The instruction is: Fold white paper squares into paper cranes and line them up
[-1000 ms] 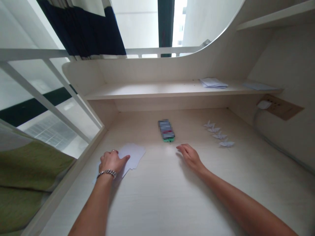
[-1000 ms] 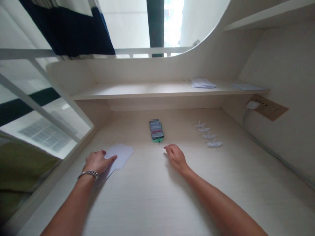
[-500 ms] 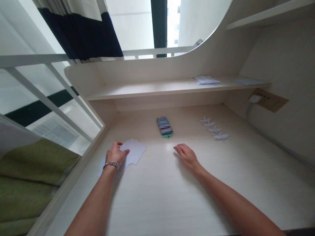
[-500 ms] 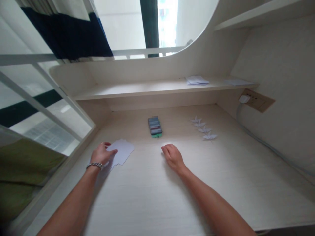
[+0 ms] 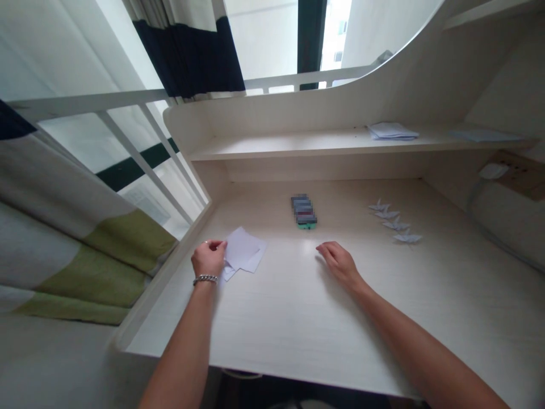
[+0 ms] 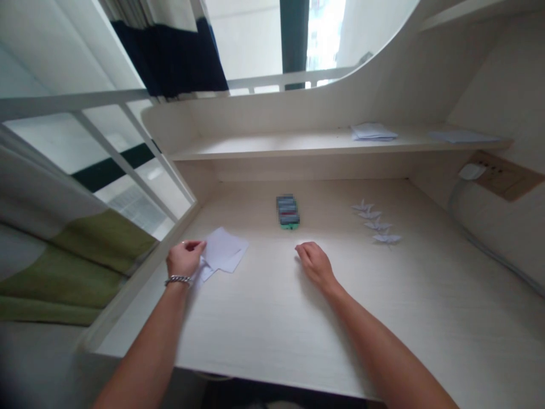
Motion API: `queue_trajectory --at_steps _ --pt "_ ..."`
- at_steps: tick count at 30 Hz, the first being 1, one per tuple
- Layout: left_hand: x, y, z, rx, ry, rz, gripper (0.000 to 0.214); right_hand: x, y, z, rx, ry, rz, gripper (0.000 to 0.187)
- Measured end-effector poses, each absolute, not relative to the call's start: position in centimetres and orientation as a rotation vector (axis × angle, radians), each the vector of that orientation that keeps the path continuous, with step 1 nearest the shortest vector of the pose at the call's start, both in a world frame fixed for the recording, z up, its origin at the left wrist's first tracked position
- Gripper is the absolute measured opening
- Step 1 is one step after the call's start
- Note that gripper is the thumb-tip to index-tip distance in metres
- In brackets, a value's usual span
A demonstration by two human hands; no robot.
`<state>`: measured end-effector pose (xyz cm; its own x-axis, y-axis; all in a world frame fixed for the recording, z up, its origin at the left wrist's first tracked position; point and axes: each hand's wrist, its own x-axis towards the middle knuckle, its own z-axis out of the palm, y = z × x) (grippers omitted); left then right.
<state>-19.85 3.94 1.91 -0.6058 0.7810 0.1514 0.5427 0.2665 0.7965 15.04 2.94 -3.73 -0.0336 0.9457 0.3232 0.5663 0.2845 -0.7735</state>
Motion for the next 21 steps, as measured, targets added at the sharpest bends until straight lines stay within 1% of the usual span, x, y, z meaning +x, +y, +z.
queue_trajectory --at_steps 3,5,6,8,9,10,12,14,18,21 --pt "-18.3 2.6 1.8 1.043 2.042 1.459 0.026 14.4 2.3 -3.3 -1.381 -1.678 0.568 0.033" --pt "-16.1 1.6 1.4 0.937 1.884 1.554 0.035 13.4 1.4 -2.7 -1.368 -1.666 0.635 0.032" --pt "-14.7 1.1 1.1 0.895 1.812 1.583 0.038 12.8 1.0 -2.4 -1.333 -1.626 0.801 0.031" --pt "-11.7 0.0 0.6 0.834 1.695 1.611 0.04 11.9 0.2 -1.8 -1.251 -1.501 1.2 0.037" --pt "-10.3 -0.5 0.4 0.817 1.648 1.606 0.04 11.6 -0.1 -1.6 -1.215 -1.417 1.334 0.04" --pt "-8.8 -0.9 0.2 0.793 1.588 1.593 0.04 11.4 -0.3 -1.4 -1.189 -1.34 1.39 0.041" --pt "-6.6 -1.7 0.0 0.69 1.405 1.53 0.038 11.8 -0.4 -1.3 -1.197 -1.188 1.389 0.035" --pt "-5.2 -2.2 0.0 0.694 1.352 1.425 0.035 12.9 -0.4 -1.5 -1.239 -1.111 1.346 0.03" --pt "-5.2 -2.4 -0.3 0.797 1.373 1.341 0.031 15.7 -0.3 -1.8 -1.289 -1.096 1.327 0.027" --pt "-6.3 -2.3 -0.7 1.073 1.489 1.316 0.024 17.3 -0.7 -1.8 -1.313 -1.116 1.342 0.024"
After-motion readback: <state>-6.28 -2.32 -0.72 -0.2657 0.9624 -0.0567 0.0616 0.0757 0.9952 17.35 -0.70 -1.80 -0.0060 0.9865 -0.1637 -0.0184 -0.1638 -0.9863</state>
